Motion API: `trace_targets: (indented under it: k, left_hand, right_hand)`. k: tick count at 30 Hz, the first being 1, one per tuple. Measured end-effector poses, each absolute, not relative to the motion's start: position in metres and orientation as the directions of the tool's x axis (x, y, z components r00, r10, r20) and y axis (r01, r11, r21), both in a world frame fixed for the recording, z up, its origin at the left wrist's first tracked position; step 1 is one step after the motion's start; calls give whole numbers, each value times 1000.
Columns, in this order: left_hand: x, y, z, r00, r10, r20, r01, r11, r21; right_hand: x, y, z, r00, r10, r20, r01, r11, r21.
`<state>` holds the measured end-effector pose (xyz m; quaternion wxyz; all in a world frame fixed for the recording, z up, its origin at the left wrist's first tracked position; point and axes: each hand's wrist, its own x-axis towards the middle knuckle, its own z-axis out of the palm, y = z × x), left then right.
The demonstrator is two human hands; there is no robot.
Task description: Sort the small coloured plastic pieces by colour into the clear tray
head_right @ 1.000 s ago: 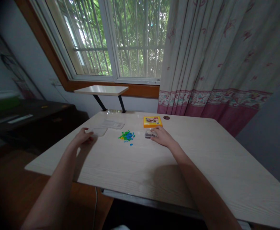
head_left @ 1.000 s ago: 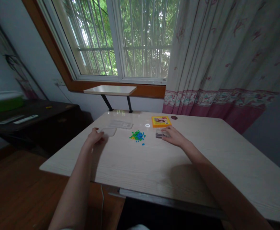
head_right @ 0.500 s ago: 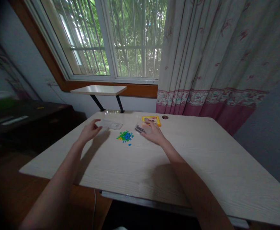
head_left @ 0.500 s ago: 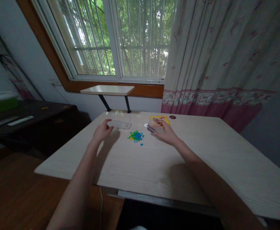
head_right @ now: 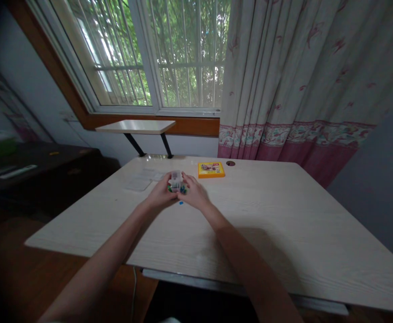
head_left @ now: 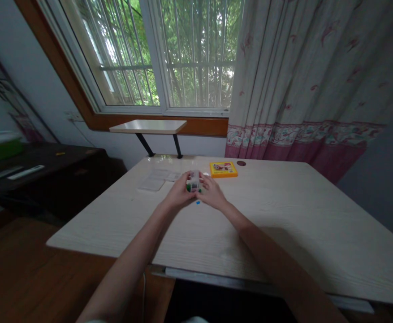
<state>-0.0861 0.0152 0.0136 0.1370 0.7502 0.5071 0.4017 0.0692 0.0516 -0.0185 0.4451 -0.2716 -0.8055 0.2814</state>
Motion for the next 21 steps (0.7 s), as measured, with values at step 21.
trace_targets:
  k: [21]
  left_hand:
    - [-91,23,6,148,857,494,731,-432,529]
  right_hand:
    - [64,40,-13,-406,783,471,251,591,-767]
